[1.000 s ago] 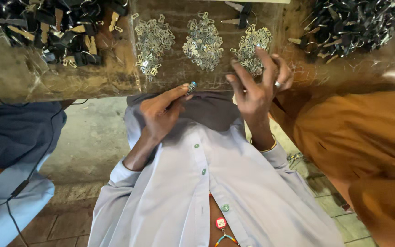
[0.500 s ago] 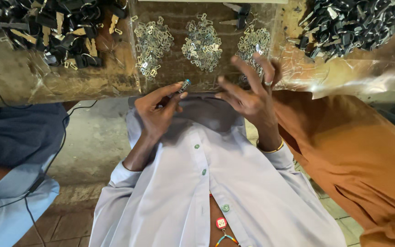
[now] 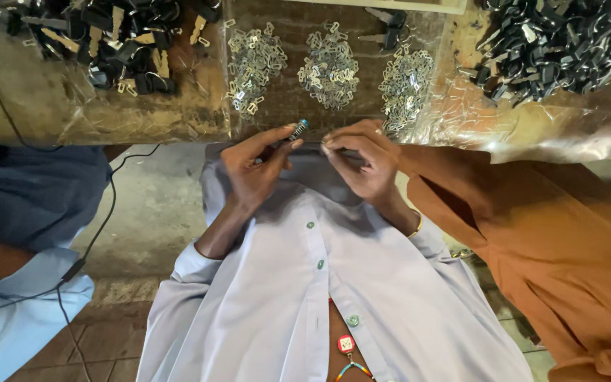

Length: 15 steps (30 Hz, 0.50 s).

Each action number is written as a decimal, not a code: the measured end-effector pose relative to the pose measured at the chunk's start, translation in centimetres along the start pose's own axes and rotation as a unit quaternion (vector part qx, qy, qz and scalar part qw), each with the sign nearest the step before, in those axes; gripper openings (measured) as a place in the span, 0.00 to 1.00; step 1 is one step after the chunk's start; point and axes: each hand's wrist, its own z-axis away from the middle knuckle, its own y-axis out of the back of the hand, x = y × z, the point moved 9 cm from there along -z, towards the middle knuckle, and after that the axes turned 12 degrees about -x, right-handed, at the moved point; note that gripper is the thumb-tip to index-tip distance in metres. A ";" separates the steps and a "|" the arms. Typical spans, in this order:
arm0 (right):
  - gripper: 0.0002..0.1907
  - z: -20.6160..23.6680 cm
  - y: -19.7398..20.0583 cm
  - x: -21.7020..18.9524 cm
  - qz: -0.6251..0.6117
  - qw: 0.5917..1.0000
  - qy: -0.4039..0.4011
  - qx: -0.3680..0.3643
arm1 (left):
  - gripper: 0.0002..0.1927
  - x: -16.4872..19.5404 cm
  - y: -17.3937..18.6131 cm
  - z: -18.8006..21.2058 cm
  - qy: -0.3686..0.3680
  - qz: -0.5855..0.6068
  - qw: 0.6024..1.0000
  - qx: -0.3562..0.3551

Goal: The person sits at a workbench assembling keychains. They pick small metal clasps and blue components from a compartment tray, thread them onto a keyring held in their hands, and place finished keychains onto the table with piles of similar parts.

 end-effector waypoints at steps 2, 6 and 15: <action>0.10 -0.5 -1.1 0.6 -0.077 0.995 -0.058 -0.004 | 0.14 -0.1 0.0 0.1 0.006 0.003 1.000 -0.001; 0.12 -1.7 -1.5 -1.4 0.017 1.000 -0.007 0.013 | 0.16 0.6 0.1 0.2 -0.014 -0.062 0.998 -0.013; 0.16 -3.1 -1.2 -2.7 0.101 0.993 -0.061 -0.021 | 0.17 4.4 -0.6 0.6 -0.190 -0.267 0.944 -0.037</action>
